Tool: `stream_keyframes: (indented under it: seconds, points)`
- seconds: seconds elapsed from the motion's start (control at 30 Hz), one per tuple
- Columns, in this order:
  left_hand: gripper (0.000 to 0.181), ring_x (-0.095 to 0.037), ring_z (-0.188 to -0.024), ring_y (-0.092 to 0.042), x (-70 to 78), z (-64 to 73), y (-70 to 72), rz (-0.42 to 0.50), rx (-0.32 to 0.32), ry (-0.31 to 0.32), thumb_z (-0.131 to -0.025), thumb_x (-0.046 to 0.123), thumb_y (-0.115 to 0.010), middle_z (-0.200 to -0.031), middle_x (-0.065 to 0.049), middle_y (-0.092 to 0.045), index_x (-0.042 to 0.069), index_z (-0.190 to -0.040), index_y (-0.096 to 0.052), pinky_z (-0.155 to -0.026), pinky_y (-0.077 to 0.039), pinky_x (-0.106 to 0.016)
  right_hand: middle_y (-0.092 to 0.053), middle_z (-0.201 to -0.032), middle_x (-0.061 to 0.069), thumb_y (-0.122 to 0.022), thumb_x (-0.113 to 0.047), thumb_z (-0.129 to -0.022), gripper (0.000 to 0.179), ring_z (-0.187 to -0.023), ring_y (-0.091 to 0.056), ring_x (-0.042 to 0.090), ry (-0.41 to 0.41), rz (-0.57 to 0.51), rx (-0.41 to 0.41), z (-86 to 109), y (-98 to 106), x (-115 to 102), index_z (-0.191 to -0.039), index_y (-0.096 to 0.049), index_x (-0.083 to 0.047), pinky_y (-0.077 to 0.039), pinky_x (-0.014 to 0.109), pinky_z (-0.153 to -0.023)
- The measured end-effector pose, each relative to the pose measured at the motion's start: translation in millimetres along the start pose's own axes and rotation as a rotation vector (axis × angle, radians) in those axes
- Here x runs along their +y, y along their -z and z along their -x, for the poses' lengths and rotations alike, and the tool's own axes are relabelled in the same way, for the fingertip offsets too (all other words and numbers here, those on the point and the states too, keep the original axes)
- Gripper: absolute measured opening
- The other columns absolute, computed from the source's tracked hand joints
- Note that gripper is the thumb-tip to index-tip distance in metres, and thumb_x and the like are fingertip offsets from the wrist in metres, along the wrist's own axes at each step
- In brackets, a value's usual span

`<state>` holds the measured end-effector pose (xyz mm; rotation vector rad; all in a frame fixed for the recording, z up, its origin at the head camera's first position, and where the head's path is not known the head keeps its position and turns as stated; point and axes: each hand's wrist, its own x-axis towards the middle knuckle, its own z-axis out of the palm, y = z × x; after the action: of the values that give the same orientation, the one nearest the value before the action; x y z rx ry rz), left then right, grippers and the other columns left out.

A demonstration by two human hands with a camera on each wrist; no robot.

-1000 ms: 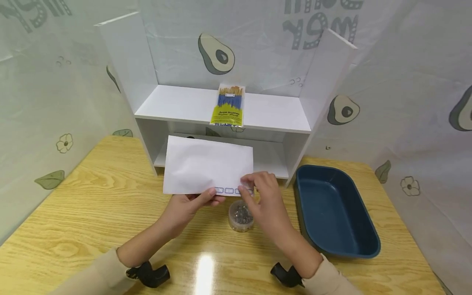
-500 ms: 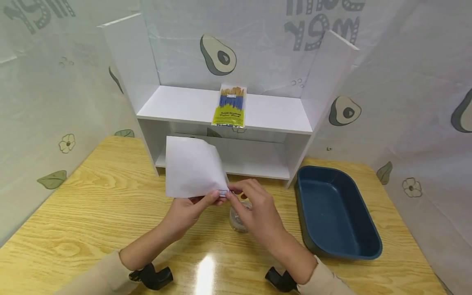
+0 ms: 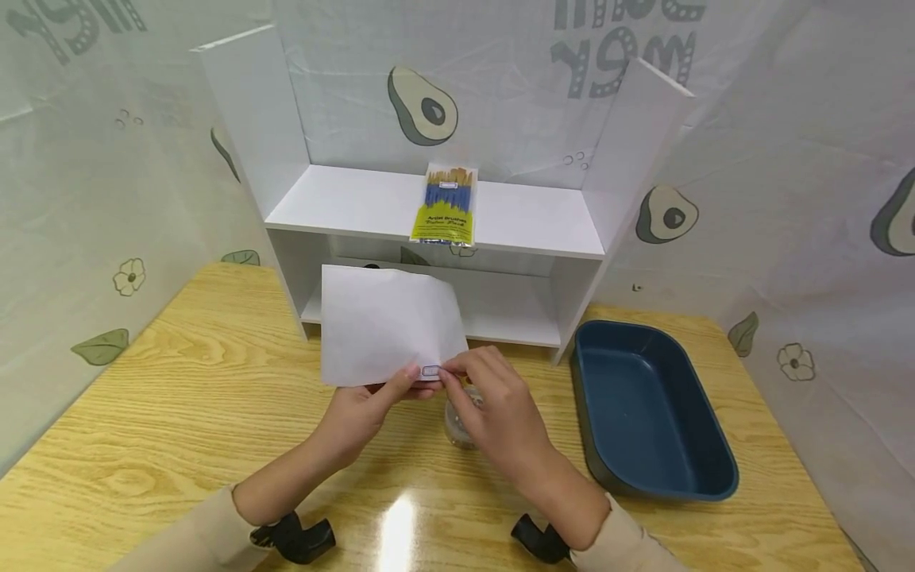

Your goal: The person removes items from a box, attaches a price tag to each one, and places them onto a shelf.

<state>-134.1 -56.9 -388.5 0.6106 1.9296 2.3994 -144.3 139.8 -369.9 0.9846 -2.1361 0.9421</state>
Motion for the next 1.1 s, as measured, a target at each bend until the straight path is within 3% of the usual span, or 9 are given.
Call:
stream_keyframes:
  seconds: [0.33,0.53,0.7,0.87,1.1]
  points:
    - [0.033,-0.005,-0.098,-0.074,2.7,0.8,-1.9,0.035,0.146,0.018,-0.111,0.008,-0.047,-0.132,-0.033,-0.059,-0.008,-0.140,-0.044,-0.089,-0.063,-0.029,-0.072,-0.095,0.002,-0.081,0.010,-0.082,0.027,-0.083,-0.065,0.011,0.051,0.005,-0.017,1.2,-1,2,-0.100,-0.070,-0.007,-0.057,0.017,-0.074]
    - [0.032,-0.005,-0.099,-0.073,-0.7,-1.3,-3.2,0.034,0.173,0.032,-0.111,0.006,-0.047,-0.132,-0.035,-0.057,-0.010,-0.138,-0.045,-0.092,-0.064,-0.035,-0.072,-0.097,0.002,-0.079,0.009,-0.084,0.026,-0.084,-0.067,0.012,0.069,-0.006,-0.021,2.9,0,0,-0.102,-0.069,-0.007,-0.059,0.019,-0.075]
    - [0.031,-0.004,-0.105,-0.070,2.6,-1.2,-2.0,-0.046,0.203,0.007,-0.108,0.006,-0.054,-0.130,-0.030,-0.061,-0.008,-0.136,-0.049,-0.091,-0.063,-0.030,-0.073,-0.097,0.001,-0.078,0.009,-0.086,0.026,-0.085,-0.068,0.012,0.031,-0.080,-0.028,5.1,1,0,-0.103,-0.070,-0.008,-0.058,0.016,-0.079]
    - [0.029,-0.004,-0.103,-0.069,9.8,-0.7,3.9,-0.151,0.213,-0.057,-0.104,0.002,-0.059,-0.124,-0.029,-0.065,-0.008,-0.131,-0.055,-0.087,-0.062,-0.025,-0.073,-0.097,0.000,-0.076,0.002,-0.092,0.017,-0.088,-0.067,0.009,-0.040,-0.142,-0.082,8.0,6,0,-0.103,-0.070,-0.010,-0.057,0.016,-0.080]
    - [0.024,-0.005,-0.090,-0.073,15.2,3.7,26.3,-0.273,0.199,-0.088,-0.103,0.005,-0.063,-0.116,-0.029,-0.073,-0.008,-0.123,-0.064,-0.077,-0.063,-0.028,-0.074,-0.097,0.000,-0.077,0.002,-0.091,0.018,-0.087,-0.066,0.008,-0.082,-0.156,-0.088,10.9,11,2,-0.102,-0.071,-0.011,-0.056,0.014,-0.080]
